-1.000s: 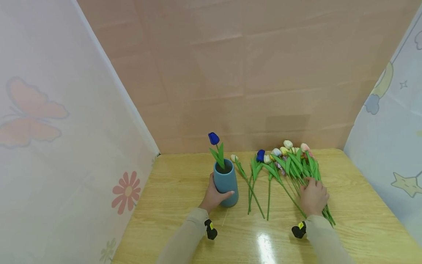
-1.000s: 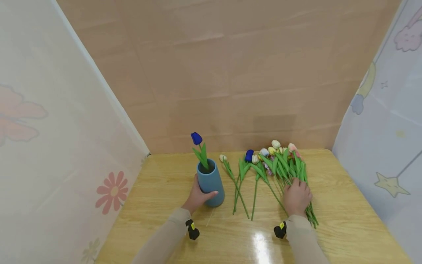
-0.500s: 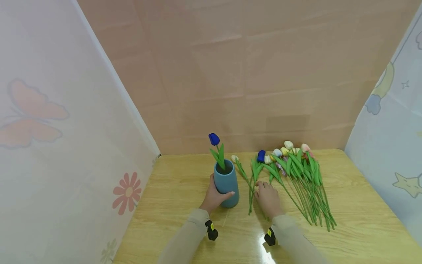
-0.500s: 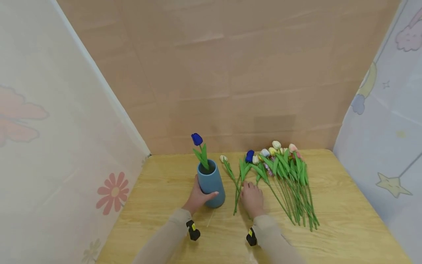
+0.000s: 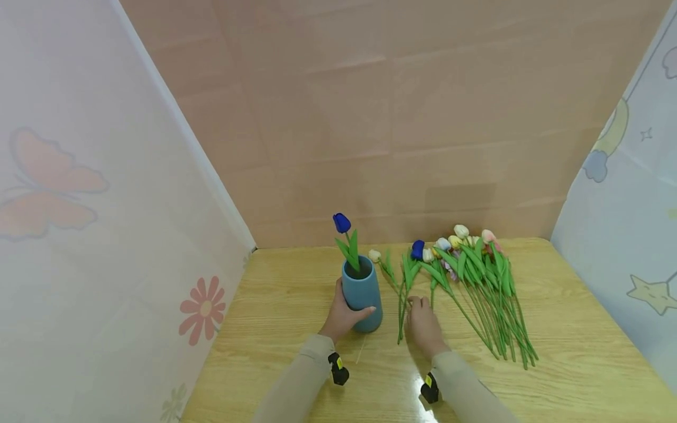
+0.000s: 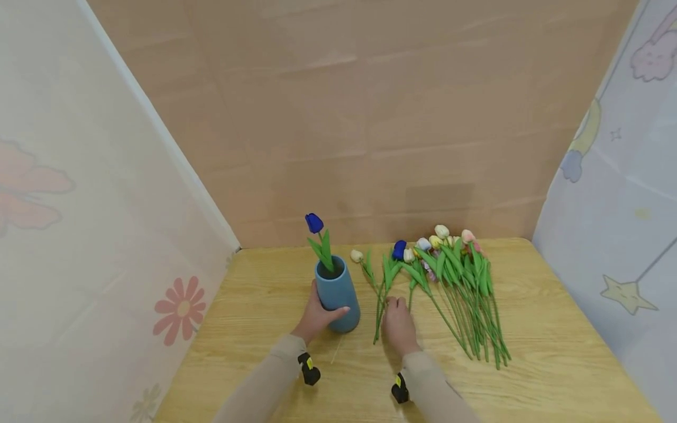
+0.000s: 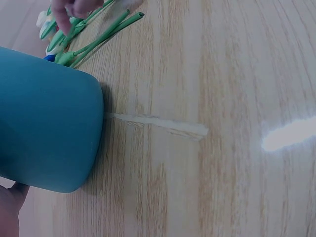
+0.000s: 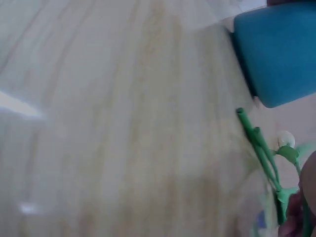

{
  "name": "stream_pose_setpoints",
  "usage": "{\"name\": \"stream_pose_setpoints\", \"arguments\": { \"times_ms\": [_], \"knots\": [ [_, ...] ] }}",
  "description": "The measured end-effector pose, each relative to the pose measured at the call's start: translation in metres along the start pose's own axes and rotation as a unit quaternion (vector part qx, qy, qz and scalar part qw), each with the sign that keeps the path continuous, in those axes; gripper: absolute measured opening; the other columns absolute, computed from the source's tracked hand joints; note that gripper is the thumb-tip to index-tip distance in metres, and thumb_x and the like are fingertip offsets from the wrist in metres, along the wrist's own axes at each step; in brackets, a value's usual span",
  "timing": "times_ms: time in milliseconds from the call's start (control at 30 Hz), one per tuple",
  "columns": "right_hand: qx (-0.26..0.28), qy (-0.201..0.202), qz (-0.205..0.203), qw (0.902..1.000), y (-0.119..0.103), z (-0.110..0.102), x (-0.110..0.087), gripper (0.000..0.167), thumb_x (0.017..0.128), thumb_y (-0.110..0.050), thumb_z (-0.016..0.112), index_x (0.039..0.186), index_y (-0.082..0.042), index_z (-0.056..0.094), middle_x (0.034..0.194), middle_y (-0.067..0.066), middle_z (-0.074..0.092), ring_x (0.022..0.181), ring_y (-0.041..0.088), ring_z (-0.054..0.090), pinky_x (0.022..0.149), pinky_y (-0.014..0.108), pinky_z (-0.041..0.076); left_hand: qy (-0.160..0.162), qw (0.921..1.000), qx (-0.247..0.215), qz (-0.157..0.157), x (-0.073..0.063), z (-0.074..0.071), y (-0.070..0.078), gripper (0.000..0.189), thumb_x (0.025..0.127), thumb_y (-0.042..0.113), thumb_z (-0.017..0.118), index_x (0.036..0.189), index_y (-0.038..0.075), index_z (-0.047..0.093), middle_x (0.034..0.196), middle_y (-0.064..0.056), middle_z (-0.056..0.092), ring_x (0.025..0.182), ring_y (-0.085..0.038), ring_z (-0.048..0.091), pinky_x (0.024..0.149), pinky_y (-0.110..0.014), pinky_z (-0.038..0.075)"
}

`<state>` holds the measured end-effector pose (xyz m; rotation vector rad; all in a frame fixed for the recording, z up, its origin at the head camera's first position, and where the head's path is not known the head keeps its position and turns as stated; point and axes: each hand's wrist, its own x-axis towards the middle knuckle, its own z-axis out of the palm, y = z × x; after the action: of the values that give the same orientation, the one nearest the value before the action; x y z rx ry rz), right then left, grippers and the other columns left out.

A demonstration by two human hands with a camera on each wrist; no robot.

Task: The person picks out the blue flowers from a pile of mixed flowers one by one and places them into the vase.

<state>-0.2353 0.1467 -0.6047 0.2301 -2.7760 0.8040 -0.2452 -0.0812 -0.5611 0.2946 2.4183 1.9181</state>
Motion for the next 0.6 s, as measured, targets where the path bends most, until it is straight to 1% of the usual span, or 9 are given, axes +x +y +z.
{"name": "stream_pose_setpoints", "arguments": {
  "times_ms": [67,133,233,300,367,467,533,600],
  "knots": [
    [0.024,0.001,0.004,0.9997,0.000,-0.003,0.001,0.032,0.096,0.004,0.049,0.127,0.009,0.048,0.102,0.025,0.047,0.050,0.013,0.040,0.042,0.024,0.039,-0.001,1.0000,0.002,-0.006,-0.003,0.000,0.006,0.103,0.078,0.031,0.082,0.153,0.027,0.011,0.148,-0.008,0.035,0.133,-0.034,0.041,0.103,-0.060,0.038],
    [0.031,0.018,0.000,0.9994,0.000,-0.007,0.003,0.030,0.098,0.002,0.048,0.128,0.008,0.049,0.101,0.023,0.047,0.051,0.011,0.039,0.041,0.021,0.037,-0.004,1.0000,-0.002,-0.008,-0.007,-0.001,0.015,0.101,0.080,0.027,0.081,0.153,0.025,0.011,0.148,-0.010,0.035,0.133,-0.035,0.041,0.103,-0.060,0.038],
    [0.048,0.058,-0.011,0.9971,0.001,-0.016,0.007,0.028,0.099,-0.003,0.050,0.126,0.006,0.053,0.095,0.019,0.049,0.056,0.012,0.041,0.043,0.023,0.038,-0.009,0.9999,-0.008,-0.009,-0.011,-0.002,0.027,0.100,0.081,0.023,0.080,0.153,0.021,0.011,0.148,-0.012,0.035,0.133,-0.036,0.041,0.103,-0.060,0.038],
    [0.058,0.087,-0.017,0.9944,0.003,-0.023,0.009,0.027,0.100,-0.006,0.052,0.125,0.004,0.055,0.091,0.014,0.049,0.060,0.012,0.041,0.046,0.023,0.038,-0.011,0.9999,-0.011,-0.004,-0.013,-0.002,0.031,0.100,0.081,0.021,0.080,0.153,0.017,0.010,0.148,-0.014,0.034,0.133,-0.039,0.040,0.102,-0.061,0.038],
    [0.080,0.110,-0.019,0.9905,0.005,-0.032,0.010,0.029,0.100,-0.008,0.052,0.127,0.002,0.054,0.090,0.011,0.047,0.061,0.011,0.040,0.046,0.023,0.037,-0.010,0.9999,-0.012,-0.005,-0.012,-0.002,0.029,0.100,0.081,0.021,0.080,0.153,0.017,0.010,0.148,-0.014,0.034,0.133,-0.039,0.040,0.102,-0.062,0.038],
    [0.092,0.156,-0.026,0.9831,0.011,-0.046,0.013,0.030,0.101,-0.011,0.051,0.129,-0.003,0.055,0.091,0.010,0.045,0.056,0.007,0.036,0.043,0.023,0.034,-0.006,0.9999,-0.007,-0.010,-0.007,-0.001,0.018,0.100,0.081,0.023,0.080,0.153,0.022,0.011,0.148,-0.011,0.034,0.134,-0.036,0.040,0.104,-0.061,0.037],
    [0.094,0.192,-0.030,0.9764,0.017,-0.056,0.014,0.030,0.101,-0.012,0.052,0.130,-0.006,0.056,0.093,0.010,0.046,0.054,0.006,0.034,0.042,0.022,0.032,-0.002,0.9999,-0.004,-0.011,-0.004,0.000,0.011,0.101,0.080,0.026,0.081,0.153,0.025,0.011,0.149,-0.008,0.034,0.134,-0.034,0.040,0.104,-0.061,0.037],
    [0.096,0.234,-0.036,0.9668,0.026,-0.065,0.015,0.030,0.099,-0.008,0.054,0.129,-0.006,0.059,0.093,0.013,0.047,0.057,0.008,0.037,0.045,0.022,0.032,0.000,1.0000,-0.004,-0.008,-0.002,0.000,0.005,0.102,0.079,0.029,0.081,0.152,0.027,0.011,0.148,-0.007,0.034,0.134,-0.034,0.040,0.104,-0.061,0.037]
  ]
}}
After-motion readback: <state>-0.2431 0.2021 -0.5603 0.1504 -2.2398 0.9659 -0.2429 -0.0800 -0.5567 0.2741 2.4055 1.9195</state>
